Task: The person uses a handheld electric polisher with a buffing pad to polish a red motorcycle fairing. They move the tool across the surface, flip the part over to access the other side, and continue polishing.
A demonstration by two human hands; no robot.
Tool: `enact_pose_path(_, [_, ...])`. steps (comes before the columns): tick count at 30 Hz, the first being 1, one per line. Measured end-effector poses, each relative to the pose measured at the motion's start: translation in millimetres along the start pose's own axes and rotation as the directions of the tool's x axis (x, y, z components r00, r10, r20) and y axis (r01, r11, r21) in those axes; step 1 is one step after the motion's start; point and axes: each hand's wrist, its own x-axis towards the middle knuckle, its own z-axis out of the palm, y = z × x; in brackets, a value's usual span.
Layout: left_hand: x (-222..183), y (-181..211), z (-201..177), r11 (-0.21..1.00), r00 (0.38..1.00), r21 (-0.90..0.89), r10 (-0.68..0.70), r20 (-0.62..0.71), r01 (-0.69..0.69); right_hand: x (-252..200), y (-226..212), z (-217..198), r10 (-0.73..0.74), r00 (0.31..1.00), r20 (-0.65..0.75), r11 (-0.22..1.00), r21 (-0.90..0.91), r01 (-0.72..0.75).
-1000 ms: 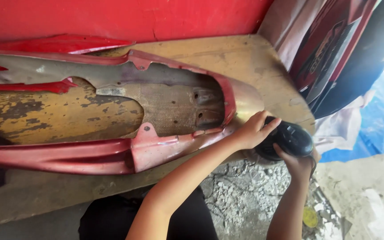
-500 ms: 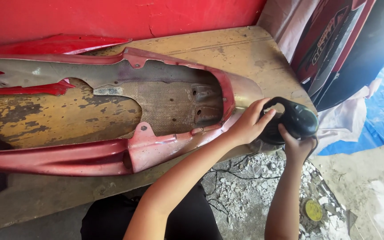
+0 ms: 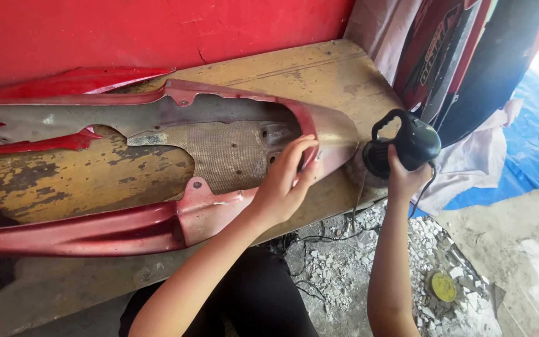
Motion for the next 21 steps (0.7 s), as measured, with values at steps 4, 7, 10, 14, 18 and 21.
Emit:
enact_pose_path(4, [-12.1,5.3,-15.8,1.000,1.000,-0.015,-0.011,-0.029,0.011,-19.1,6.7,-9.9,0.046,0.998,0.037,0.992,0.113,-0.050])
enact_pose_path(7, [-20.5,8.9,-27.9,0.989,0.991,-0.061,-0.132,0.005,0.132,-30.7,2.5,-16.5,-0.067,0.992,0.102,0.997,-0.030,0.070])
enact_pose_path(10, [-26.3,8.5,-37.8,0.998,0.998,0.047,-0.041,-0.040,0.043,-32.0,-2.3,-18.6,0.077,0.987,0.139,0.996,0.033,-0.082])
enact_pose_path(14, [-34.6,18.9,-62.1,0.996,0.996,0.054,-0.062,-0.071,0.066,-30.4,11.6,-18.8,0.021,0.988,0.150,0.999,0.032,-0.026])
enact_pose_path(18, [-51.9,17.6,-83.8,0.991,0.993,0.109,-0.060,-0.101,0.071,-32.4,24.9,-18.3,0.028,0.995,0.101,0.995,0.091,-0.037])
enact_pose_path(21, [-66.6,12.7,-103.5,0.973,0.992,0.207,-0.085,-0.094,0.103,-34.9,13.4,-15.1,-0.019,0.994,0.110,0.981,0.196,-0.003])
